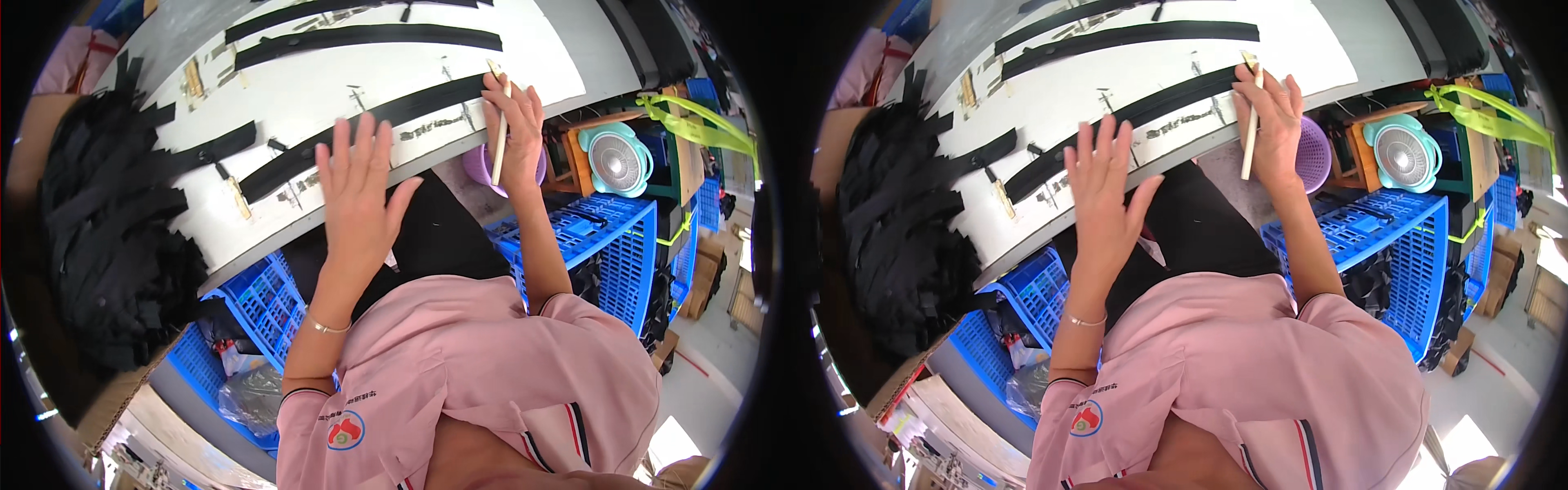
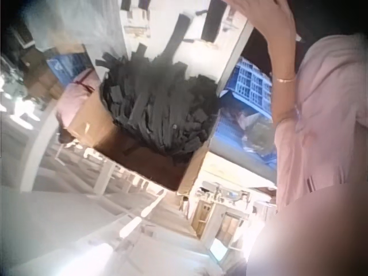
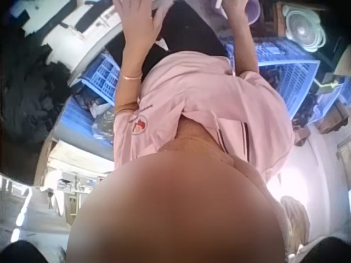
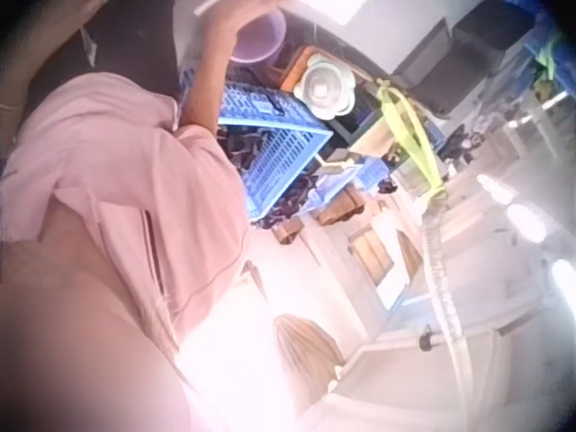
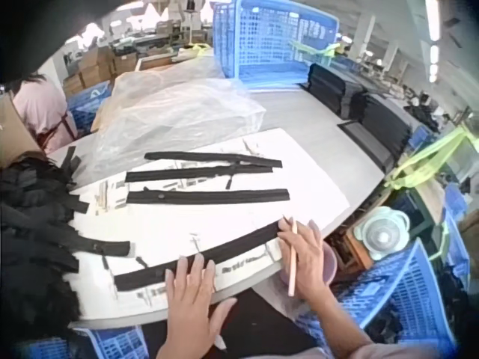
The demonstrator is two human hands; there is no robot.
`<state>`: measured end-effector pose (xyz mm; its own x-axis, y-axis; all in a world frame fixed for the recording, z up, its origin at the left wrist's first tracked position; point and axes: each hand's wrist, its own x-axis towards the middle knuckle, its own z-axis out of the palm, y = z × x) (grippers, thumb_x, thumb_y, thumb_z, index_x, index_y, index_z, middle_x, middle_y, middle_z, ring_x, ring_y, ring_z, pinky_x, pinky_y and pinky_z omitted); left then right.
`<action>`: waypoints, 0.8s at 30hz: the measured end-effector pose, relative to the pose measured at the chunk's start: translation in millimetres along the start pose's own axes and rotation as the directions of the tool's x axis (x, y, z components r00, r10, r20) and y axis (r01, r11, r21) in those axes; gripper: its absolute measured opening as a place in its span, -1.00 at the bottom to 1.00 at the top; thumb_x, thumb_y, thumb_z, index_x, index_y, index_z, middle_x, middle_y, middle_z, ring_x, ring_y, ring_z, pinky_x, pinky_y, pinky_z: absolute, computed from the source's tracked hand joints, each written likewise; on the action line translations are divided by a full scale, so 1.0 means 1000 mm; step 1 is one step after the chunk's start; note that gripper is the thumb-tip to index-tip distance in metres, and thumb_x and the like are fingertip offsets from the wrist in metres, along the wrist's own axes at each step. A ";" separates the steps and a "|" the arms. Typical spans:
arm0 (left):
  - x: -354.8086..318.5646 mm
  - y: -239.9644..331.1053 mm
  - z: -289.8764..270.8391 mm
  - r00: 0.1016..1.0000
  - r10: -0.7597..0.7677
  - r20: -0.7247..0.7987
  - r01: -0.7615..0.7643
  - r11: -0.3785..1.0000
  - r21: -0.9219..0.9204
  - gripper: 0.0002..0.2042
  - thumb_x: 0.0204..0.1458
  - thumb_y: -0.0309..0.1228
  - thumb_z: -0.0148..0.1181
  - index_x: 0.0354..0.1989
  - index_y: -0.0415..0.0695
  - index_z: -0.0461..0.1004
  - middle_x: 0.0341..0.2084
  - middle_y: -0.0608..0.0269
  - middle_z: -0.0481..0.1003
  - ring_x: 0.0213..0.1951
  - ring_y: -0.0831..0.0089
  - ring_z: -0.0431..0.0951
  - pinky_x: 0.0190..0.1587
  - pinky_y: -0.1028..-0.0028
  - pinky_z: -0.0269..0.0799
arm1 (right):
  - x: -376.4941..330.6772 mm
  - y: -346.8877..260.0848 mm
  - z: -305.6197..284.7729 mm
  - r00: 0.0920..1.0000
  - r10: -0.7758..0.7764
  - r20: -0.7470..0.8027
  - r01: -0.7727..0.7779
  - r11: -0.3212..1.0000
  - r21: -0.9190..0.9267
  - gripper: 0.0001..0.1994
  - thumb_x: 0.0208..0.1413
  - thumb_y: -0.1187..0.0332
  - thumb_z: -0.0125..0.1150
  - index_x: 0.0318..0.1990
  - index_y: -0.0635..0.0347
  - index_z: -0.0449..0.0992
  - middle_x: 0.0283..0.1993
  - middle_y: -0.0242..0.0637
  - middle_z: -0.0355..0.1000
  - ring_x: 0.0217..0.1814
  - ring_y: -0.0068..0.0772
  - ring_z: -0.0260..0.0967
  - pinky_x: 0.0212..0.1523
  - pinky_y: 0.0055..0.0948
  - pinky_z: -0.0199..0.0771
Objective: Marking black strips with a pencil on a white surface at a manufacturing workbench.
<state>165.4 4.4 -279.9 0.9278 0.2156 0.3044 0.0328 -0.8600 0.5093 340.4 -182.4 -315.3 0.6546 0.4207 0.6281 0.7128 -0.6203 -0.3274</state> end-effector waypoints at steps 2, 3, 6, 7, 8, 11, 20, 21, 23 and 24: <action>0.011 0.005 0.017 1.000 0.011 -0.012 -0.011 1.000 -0.019 -0.30 0.14 -0.18 0.35 0.43 -0.17 0.28 0.44 0.03 0.23 0.51 -0.06 0.07 0.49 -0.12 -0.16 | -0.001 0.002 0.000 1.000 0.012 -0.004 -0.012 1.000 -0.005 -0.86 0.15 0.48 0.38 -0.14 0.14 0.62 0.09 -0.33 0.64 0.30 -0.24 0.48 0.46 -0.01 0.12; 0.013 0.007 0.020 1.000 0.022 -0.004 -0.023 0.999 -0.027 -0.30 0.14 -0.18 0.35 0.43 -0.17 0.28 0.44 0.03 0.23 0.51 -0.06 0.07 0.49 -0.12 -0.16 | -0.003 0.004 -0.002 1.000 0.015 -0.001 -0.015 1.000 0.008 -0.86 0.14 0.48 0.39 -0.14 0.14 0.62 0.09 -0.33 0.64 0.30 -0.23 0.48 0.47 0.00 0.12; 0.016 0.012 0.024 0.996 -0.015 0.089 0.006 0.995 0.103 -0.36 0.21 -0.21 0.29 0.45 -0.12 0.28 0.46 0.11 0.23 0.51 0.00 0.09 0.51 -0.04 -0.21 | -0.003 0.009 -0.005 0.999 0.034 -0.003 -0.034 0.999 0.042 -0.84 0.16 0.49 0.36 -0.11 0.12 0.61 0.08 -0.34 0.65 0.30 -0.23 0.48 0.47 0.02 0.10; 0.015 0.011 0.023 0.996 -0.022 0.089 0.011 0.993 0.120 -0.36 0.21 -0.20 0.28 0.44 -0.11 0.28 0.45 0.12 0.24 0.51 0.03 0.10 0.51 -0.03 -0.21 | -0.002 0.011 -0.007 0.999 0.025 0.020 -0.026 0.998 0.057 -0.84 0.18 0.49 0.34 -0.09 0.11 0.61 0.07 -0.34 0.65 0.29 -0.22 0.49 0.47 0.03 0.10; 0.014 0.011 0.023 0.996 -0.029 0.089 0.017 0.990 0.138 -0.36 0.22 -0.19 0.27 0.44 -0.10 0.28 0.45 0.14 0.26 0.50 0.06 0.11 0.51 -0.02 -0.22 | 0.000 0.012 -0.008 0.999 0.015 0.042 -0.018 0.997 0.072 -0.83 0.19 0.49 0.33 -0.07 0.10 0.60 0.06 -0.33 0.65 0.28 -0.21 0.50 0.47 0.05 0.10; 0.015 0.010 0.025 0.997 -0.017 0.074 0.007 0.990 0.142 -0.35 0.18 -0.18 0.31 0.43 -0.11 0.31 0.43 0.14 0.27 0.49 0.04 0.13 0.51 -0.07 -0.22 | 0.012 0.016 -0.020 0.997 0.044 0.063 -0.055 0.978 0.200 -0.86 0.29 0.41 0.25 -0.04 0.11 0.60 0.05 -0.33 0.66 0.27 -0.27 0.51 0.49 0.02 0.07; 0.015 0.012 0.026 0.998 -0.027 0.064 0.018 0.990 0.137 -0.34 0.13 -0.18 0.36 0.41 -0.12 0.34 0.42 0.12 0.30 0.49 0.04 0.14 0.50 -0.15 -0.24 | 0.067 0.021 -0.018 0.890 0.175 0.420 -0.443 0.544 0.713 -0.73 0.39 0.24 0.18 -0.18 0.22 0.73 -0.34 -0.47 0.57 -0.38 -0.76 0.28 -0.36 -0.67 0.29; 0.015 0.012 0.026 0.997 -0.033 0.064 0.023 0.989 0.147 -0.33 0.13 -0.18 0.36 0.41 -0.12 0.34 0.41 0.12 0.30 0.49 0.04 0.14 0.49 -0.16 -0.25 | 0.065 0.023 -0.006 0.904 0.150 0.400 -0.408 0.576 0.708 -0.74 0.38 0.26 0.20 -0.19 0.23 0.72 -0.34 -0.46 0.57 -0.38 -0.76 0.29 -0.37 -0.66 0.30; 0.016 0.014 0.025 0.997 -0.033 0.063 0.023 0.989 0.149 -0.33 0.13 -0.17 0.36 0.41 -0.11 0.34 0.41 0.12 0.31 0.49 0.05 0.14 0.49 -0.17 -0.26 | 0.061 0.031 0.000 0.912 0.124 0.391 -0.385 0.584 0.715 -0.77 0.36 0.30 0.23 -0.21 0.28 0.70 -0.30 -0.43 0.60 -0.38 -0.74 0.34 -0.33 -0.66 0.37; 0.016 0.014 0.025 0.998 -0.033 0.062 0.023 0.988 0.150 -0.33 0.13 -0.17 0.35 0.41 -0.11 0.35 0.41 0.12 0.31 0.49 0.06 0.14 0.49 -0.18 -0.27 | 0.060 0.030 0.002 0.911 0.121 0.394 -0.387 0.581 0.716 -0.77 0.36 0.30 0.23 -0.21 0.28 0.70 -0.30 -0.43 0.60 -0.38 -0.74 0.34 -0.33 -0.66 0.37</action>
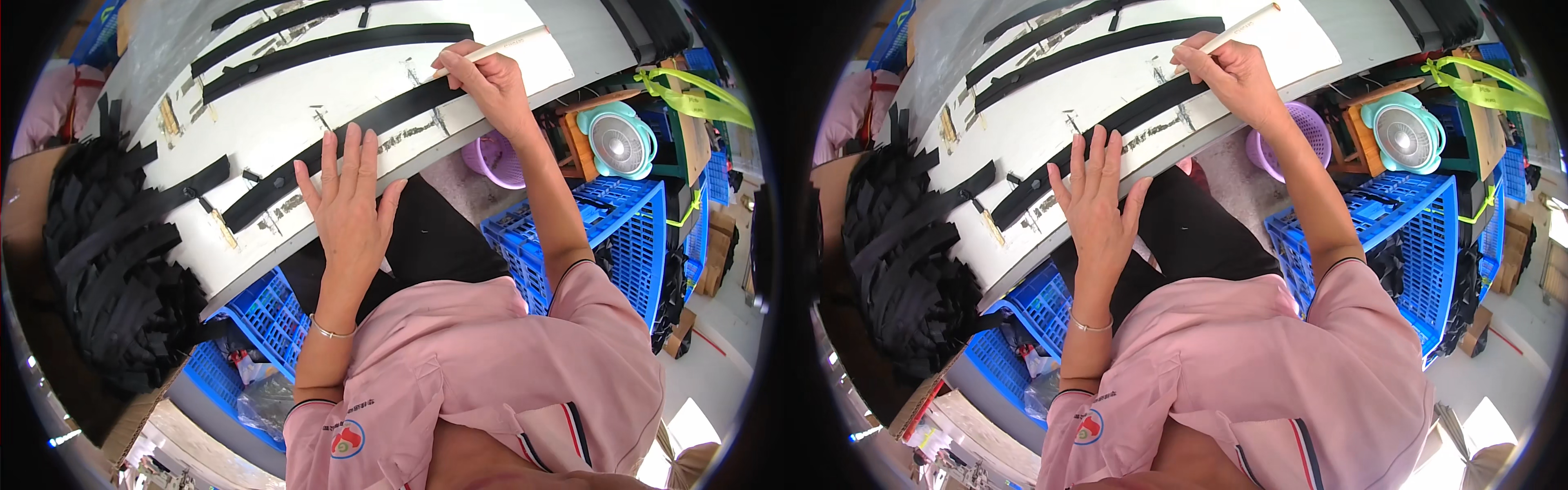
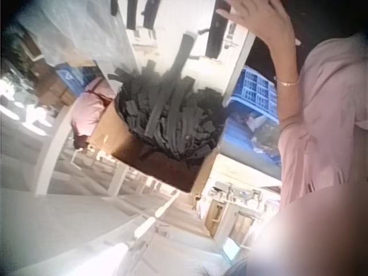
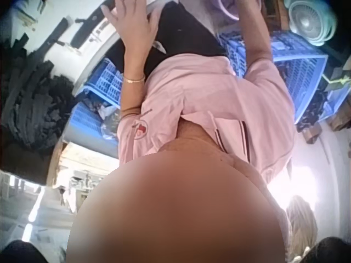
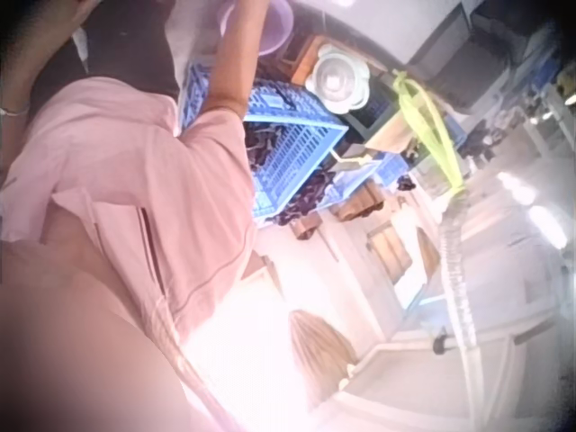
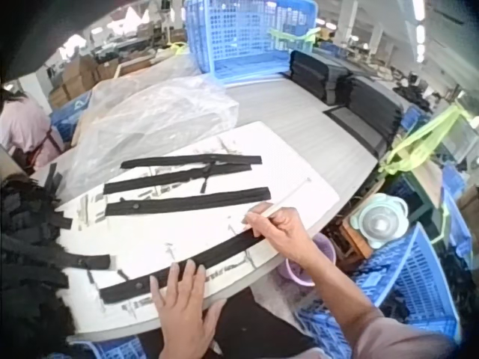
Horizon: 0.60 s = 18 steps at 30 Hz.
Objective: Marking black strips with a pencil on a white surface at a manufacturing workbench.
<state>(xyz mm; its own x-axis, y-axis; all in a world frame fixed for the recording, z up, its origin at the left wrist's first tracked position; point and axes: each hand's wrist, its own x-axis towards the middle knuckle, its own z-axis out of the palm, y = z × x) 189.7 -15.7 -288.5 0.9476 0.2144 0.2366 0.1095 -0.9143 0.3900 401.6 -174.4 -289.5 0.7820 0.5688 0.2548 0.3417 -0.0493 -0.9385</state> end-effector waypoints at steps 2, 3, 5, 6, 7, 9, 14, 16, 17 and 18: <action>-0.001 0.000 0.001 1.000 -0.009 -0.001 0.009 1.000 0.002 -0.33 0.13 -0.16 0.35 0.41 -0.11 0.35 0.41 0.12 0.31 0.49 0.06 0.15 0.49 -0.18 -0.27 | -0.002 0.004 0.003 0.998 -0.054 -0.007 0.054 0.997 -0.060 -0.77 0.39 0.31 0.18 -0.20 0.23 0.69 -0.41 -0.51 0.49 -0.38 -0.76 0.30 -0.36 -0.67 0.25; -0.001 0.000 0.001 1.000 -0.013 -0.003 0.013 1.000 0.002 -0.33 0.13 -0.15 0.35 0.41 -0.10 0.35 0.40 0.12 0.32 0.49 0.07 0.15 0.49 -0.17 -0.27 | -0.002 0.004 0.005 0.999 -0.054 -0.004 0.054 0.997 -0.059 -0.77 0.39 0.31 0.18 -0.20 0.23 0.69 -0.41 -0.51 0.49 -0.38 -0.76 0.30 -0.36 -0.67 0.25; -0.001 -0.001 0.001 1.000 -0.014 -0.005 0.014 1.000 -0.009 -0.34 0.13 -0.15 0.35 0.41 -0.10 0.35 0.40 0.12 0.32 0.49 0.07 0.15 0.49 -0.17 -0.27 | -0.003 0.003 0.008 0.999 -0.032 0.024 0.034 0.996 -0.087 -0.78 0.39 0.31 0.19 -0.18 0.24 0.69 -0.38 -0.48 0.53 -0.37 -0.74 0.33 -0.35 -0.65 0.29; -0.002 -0.001 0.001 1.000 -0.014 -0.007 0.014 1.000 -0.022 -0.34 0.13 -0.15 0.35 0.40 -0.10 0.35 0.40 0.13 0.32 0.48 0.07 0.15 0.48 -0.17 -0.26 | -0.003 0.002 0.009 0.999 -0.032 0.027 0.034 0.996 -0.087 -0.78 0.39 0.31 0.19 -0.18 0.24 0.69 -0.38 -0.48 0.53 -0.37 -0.74 0.33 -0.35 -0.65 0.29; -0.002 -0.002 0.001 1.000 -0.017 -0.008 0.016 1.000 -0.022 -0.34 0.13 -0.15 0.35 0.40 -0.10 0.35 0.40 0.13 0.32 0.48 0.07 0.15 0.48 -0.17 -0.26 | -0.003 0.001 0.008 0.999 -0.017 0.034 0.021 0.993 -0.116 -0.78 0.39 0.31 0.19 -0.18 0.24 0.69 -0.36 -0.47 0.55 -0.36 -0.73 0.34 -0.35 -0.64 0.31; -0.002 -0.001 0.001 1.000 -0.013 -0.007 0.013 1.000 -0.019 -0.34 0.14 -0.16 0.35 0.40 -0.10 0.35 0.40 0.13 0.31 0.48 0.08 0.15 0.48 -0.16 -0.25 | -0.003 0.001 0.007 0.999 -0.002 0.045 0.009 0.989 -0.144 -0.78 0.39 0.31 0.19 -0.17 0.24 0.69 -0.34 -0.46 0.57 -0.36 -0.72 0.35 -0.36 -0.63 0.32; -0.001 0.000 0.000 1.000 -0.016 -0.017 0.016 1.000 -0.023 -0.34 0.14 -0.16 0.34 0.40 -0.11 0.35 0.40 0.13 0.32 0.49 0.09 0.15 0.48 -0.17 -0.25 | -0.003 0.002 0.007 0.999 -0.027 0.047 0.035 0.979 -0.199 -0.75 0.37 0.23 0.23 -0.16 0.23 0.70 -0.45 -0.46 0.52 -0.42 -0.73 0.35 -0.40 -0.62 0.35; -0.001 0.000 0.000 1.000 -0.019 -0.019 0.019 0.999 -0.028 -0.34 0.14 -0.16 0.34 0.40 -0.11 0.35 0.40 0.13 0.32 0.49 0.09 0.15 0.48 -0.17 -0.24 | -0.003 0.000 0.009 0.999 -0.030 0.044 0.038 0.980 -0.193 -0.75 0.37 0.24 0.24 -0.16 0.23 0.70 -0.45 -0.46 0.52 -0.42 -0.73 0.35 -0.40 -0.62 0.35; -0.002 -0.001 0.000 1.000 -0.015 -0.020 0.014 1.000 -0.027 -0.34 0.14 -0.16 0.34 0.40 -0.12 0.35 0.39 0.13 0.33 0.48 0.09 0.15 0.48 -0.17 -0.24 | -0.003 -0.001 0.010 0.999 -0.032 0.040 0.039 0.981 -0.189 -0.76 0.36 0.24 0.24 -0.16 0.23 0.70 -0.45 -0.46 0.52 -0.42 -0.73 0.35 -0.41 -0.62 0.34; -0.002 -0.001 0.000 1.000 -0.009 -0.022 0.008 1.000 -0.026 -0.34 0.14 -0.16 0.34 0.40 -0.12 0.36 0.39 0.13 0.33 0.48 0.09 0.15 0.47 -0.17 -0.23 | -0.003 0.000 0.010 0.999 -0.032 0.040 0.039 0.981 -0.188 -0.76 0.36 0.24 0.24 -0.16 0.23 0.70 -0.45 -0.46 0.52 -0.42 -0.73 0.35 -0.41 -0.62 0.34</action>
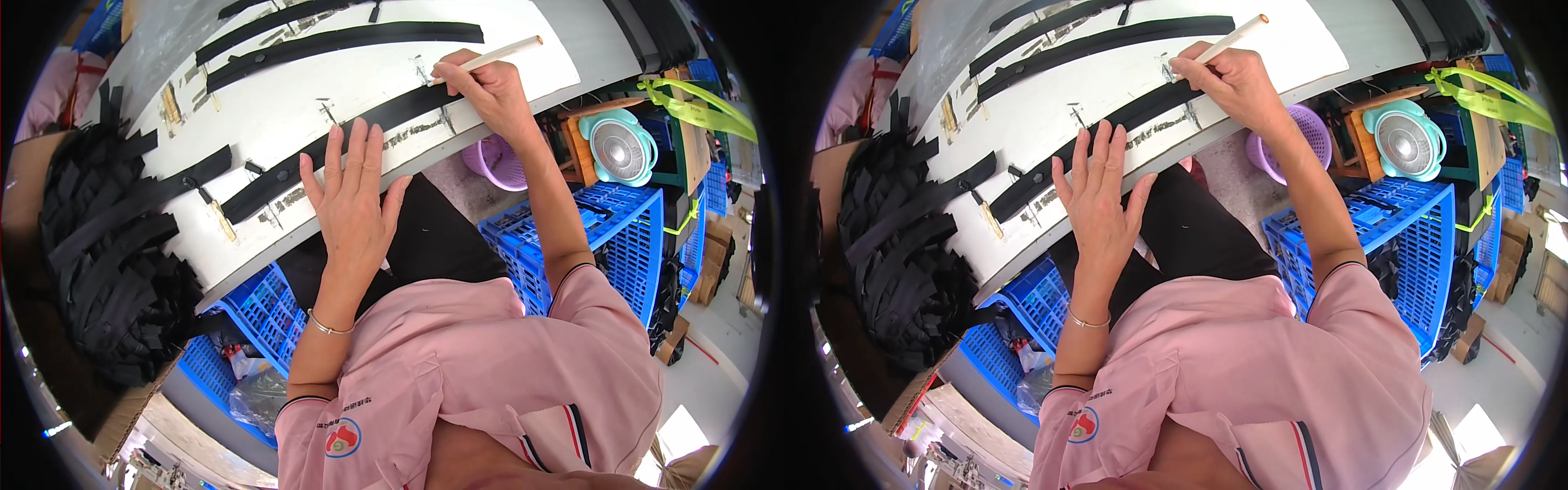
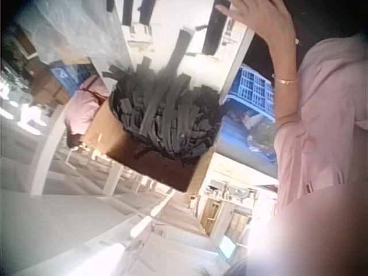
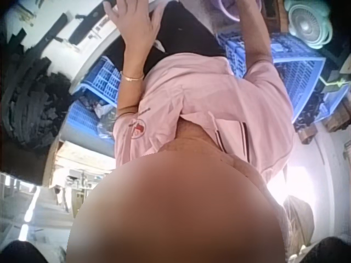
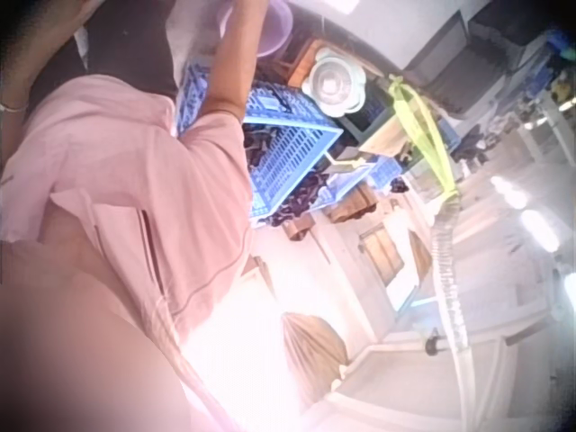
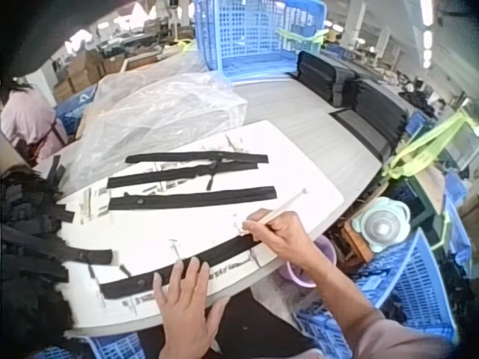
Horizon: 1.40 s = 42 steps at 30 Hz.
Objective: Marking black strips with a pencil on a white surface at a manufacturing workbench.
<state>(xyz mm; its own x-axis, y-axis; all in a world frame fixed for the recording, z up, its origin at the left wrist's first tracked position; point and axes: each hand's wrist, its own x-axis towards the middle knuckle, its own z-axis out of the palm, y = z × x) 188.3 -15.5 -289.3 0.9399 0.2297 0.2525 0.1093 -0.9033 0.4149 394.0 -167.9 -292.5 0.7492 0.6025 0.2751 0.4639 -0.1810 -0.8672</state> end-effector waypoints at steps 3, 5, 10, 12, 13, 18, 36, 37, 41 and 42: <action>0.000 0.001 0.000 1.000 -0.003 -0.001 0.003 1.000 0.003 -0.34 0.14 -0.16 0.35 0.40 -0.13 0.36 0.38 0.13 0.34 0.47 0.09 0.16 0.48 -0.15 -0.23 | 0.000 0.005 0.001 1.000 -0.009 0.006 0.010 1.000 -0.015 -0.76 0.36 0.25 0.24 -0.16 0.24 0.70 -0.47 -0.46 0.51 -0.44 -0.73 0.35 -0.42 -0.62 0.34; 0.001 0.001 -0.001 1.000 -0.002 0.004 0.002 1.000 0.005 -0.34 0.14 -0.16 0.35 0.39 -0.13 0.36 0.38 0.13 0.34 0.47 0.09 0.17 0.48 -0.14 -0.23 | 0.000 0.009 0.004 0.996 -0.073 -0.043 0.073 0.997 0.004 -0.78 0.35 0.27 0.25 -0.19 0.23 0.71 -0.50 -0.47 0.50 -0.46 -0.74 0.34 -0.45 -0.63 0.31; 0.001 0.002 -0.001 1.000 -0.007 0.008 0.007 1.000 0.011 -0.35 0.14 -0.16 0.35 0.39 -0.13 0.36 0.37 0.14 0.35 0.47 0.10 0.17 0.48 -0.12 -0.23 | -0.004 0.001 -0.008 0.998 0.039 0.051 -0.046 0.989 0.142 -0.76 0.34 0.27 0.26 -0.28 0.22 0.71 -0.54 -0.49 0.46 -0.49 -0.76 0.32 -0.48 -0.63 0.26; 0.001 0.001 -0.001 1.000 -0.009 0.006 0.009 1.000 0.011 -0.35 0.14 -0.16 0.35 0.39 -0.13 0.37 0.37 0.14 0.35 0.47 0.10 0.17 0.48 -0.12 -0.23 | -0.004 -0.002 -0.008 0.995 0.045 0.092 -0.057 0.989 0.136 -0.75 0.34 0.26 0.26 -0.31 0.22 0.70 -0.55 -0.50 0.46 -0.50 -0.77 0.31 -0.49 -0.63 0.24; 0.001 0.001 -0.001 1.000 -0.009 0.006 0.009 1.000 0.012 -0.35 0.14 -0.16 0.35 0.39 -0.13 0.37 0.37 0.14 0.35 0.47 0.10 0.17 0.48 -0.12 -0.23 | -0.004 -0.002 -0.007 0.996 0.039 0.086 -0.051 0.989 0.138 -0.75 0.33 0.26 0.26 -0.32 0.23 0.69 -0.55 -0.50 0.45 -0.51 -0.76 0.31 -0.49 -0.63 0.24; 0.000 0.000 -0.003 0.999 -0.026 0.019 0.026 0.999 0.022 -0.36 0.16 -0.16 0.33 0.42 -0.05 0.35 0.42 0.20 0.31 0.47 0.13 0.18 0.49 -0.03 -0.20 | -0.003 -0.001 -0.004 0.995 0.041 0.092 -0.045 0.998 0.039 -0.74 0.33 0.26 0.27 -0.34 0.24 0.68 -0.55 -0.49 0.46 -0.51 -0.76 0.30 -0.49 -0.64 0.26; -0.027 -0.027 -0.018 0.997 -0.060 -0.056 0.060 0.998 0.012 -0.27 0.09 -0.08 0.38 0.37 -0.23 0.34 0.40 0.05 0.31 0.49 0.05 0.14 0.51 -0.13 -0.27 | -0.001 -0.041 0.013 0.989 0.111 -0.102 -0.074 0.947 0.312 -0.78 0.33 0.29 0.26 -0.31 0.18 0.70 -0.51 -0.46 0.52 -0.60 -0.83 0.20 -0.57 -0.74 0.15; -0.027 -0.027 -0.018 0.997 -0.058 -0.059 0.060 0.998 0.017 -0.27 0.09 -0.08 0.38 0.37 -0.22 0.35 0.39 0.05 0.32 0.49 0.05 0.14 0.50 -0.14 -0.27 | -0.001 -0.054 0.027 0.987 0.133 -0.091 -0.095 0.936 0.338 -0.78 0.34 0.28 0.26 -0.27 0.21 0.70 -0.51 -0.46 0.50 -0.61 -0.83 0.21 -0.60 -0.75 0.15; -0.026 -0.028 -0.017 0.996 -0.053 -0.076 0.055 0.998 0.017 -0.27 0.07 -0.09 0.38 0.37 -0.22 0.35 0.38 0.07 0.33 0.48 0.06 0.17 0.50 -0.16 -0.26 | -0.003 -0.069 0.078 0.983 0.185 -0.020 -0.169 0.934 0.315 -0.76 0.39 0.30 0.18 -0.20 0.27 0.68 -0.49 -0.43 0.50 -0.61 -0.82 0.22 -0.60 -0.76 0.14; -0.026 -0.028 -0.016 0.995 -0.058 -0.079 0.059 0.998 0.017 -0.27 0.07 -0.09 0.38 0.37 -0.22 0.35 0.38 0.07 0.33 0.48 0.06 0.17 0.50 -0.16 -0.26 | -0.004 -0.065 0.088 0.988 0.156 0.011 -0.153 0.948 0.280 -0.77 0.38 0.29 0.20 -0.19 0.26 0.68 -0.49 -0.44 0.50 -0.60 -0.83 0.22 -0.59 -0.75 0.14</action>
<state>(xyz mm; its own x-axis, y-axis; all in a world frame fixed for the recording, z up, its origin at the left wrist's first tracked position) 155.1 9.3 -293.2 0.9036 0.3094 0.2963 0.1703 -0.8941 0.4142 319.2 -89.7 -273.4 0.8073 0.5752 0.1318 0.1928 -0.0461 -0.9802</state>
